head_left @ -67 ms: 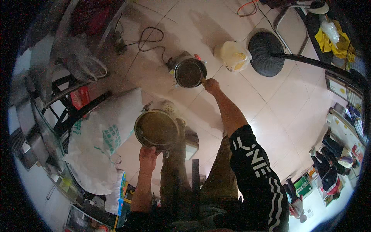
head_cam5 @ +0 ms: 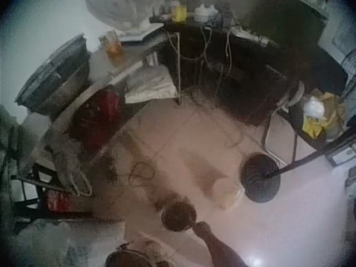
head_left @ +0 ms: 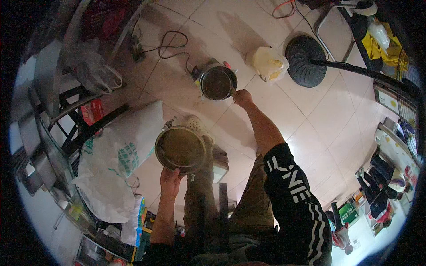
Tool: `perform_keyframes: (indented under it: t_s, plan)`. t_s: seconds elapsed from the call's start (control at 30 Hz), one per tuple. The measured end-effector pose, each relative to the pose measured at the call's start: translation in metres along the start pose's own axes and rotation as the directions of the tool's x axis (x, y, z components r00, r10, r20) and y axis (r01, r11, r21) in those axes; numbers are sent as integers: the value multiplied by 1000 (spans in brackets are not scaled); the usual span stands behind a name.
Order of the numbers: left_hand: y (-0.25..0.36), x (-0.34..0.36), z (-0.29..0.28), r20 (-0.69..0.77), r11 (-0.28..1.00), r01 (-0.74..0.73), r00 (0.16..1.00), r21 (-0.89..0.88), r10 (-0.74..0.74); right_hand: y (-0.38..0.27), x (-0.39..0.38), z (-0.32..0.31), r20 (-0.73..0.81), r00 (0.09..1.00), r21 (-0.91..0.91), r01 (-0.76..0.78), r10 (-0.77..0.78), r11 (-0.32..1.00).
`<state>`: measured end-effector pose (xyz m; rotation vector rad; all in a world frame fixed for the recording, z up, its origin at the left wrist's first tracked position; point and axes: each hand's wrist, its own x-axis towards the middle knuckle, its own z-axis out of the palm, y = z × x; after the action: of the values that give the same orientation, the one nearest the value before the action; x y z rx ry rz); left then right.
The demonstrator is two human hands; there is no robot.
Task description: The person sits on the floor and sifts a brown powder from a metal bowl into a plastic bag using a sieve. They shake the sieve to pass the powder, then scrape the remaining contents into the bag with a wooden spatula. The person repeats this process with a second bowl and then moves the filled bag to a nearby shelf.
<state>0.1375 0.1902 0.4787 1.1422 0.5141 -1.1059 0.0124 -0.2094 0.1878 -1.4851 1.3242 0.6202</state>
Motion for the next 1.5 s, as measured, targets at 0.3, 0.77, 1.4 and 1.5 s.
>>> perform_keyframes:
  t_s: [0.3,0.77,1.4,1.5]
  plan:
    - [7,-20,29,84,999,-52,995,7,51,-53,-119,-58,-361,879,-405,153,-312,901]
    - [88,-95,129,230,965,1,971,263,-64,50,-458,-149,9,908,1000,-3,-418,14]
    - [-107,-281,475,569,685,-35,588,728,-574,267,-712,-284,-531,831,847,527,-168,-72]
    - [-180,-332,551,541,600,-23,462,799,-703,312,-778,-325,-582,807,812,568,-101,-132]
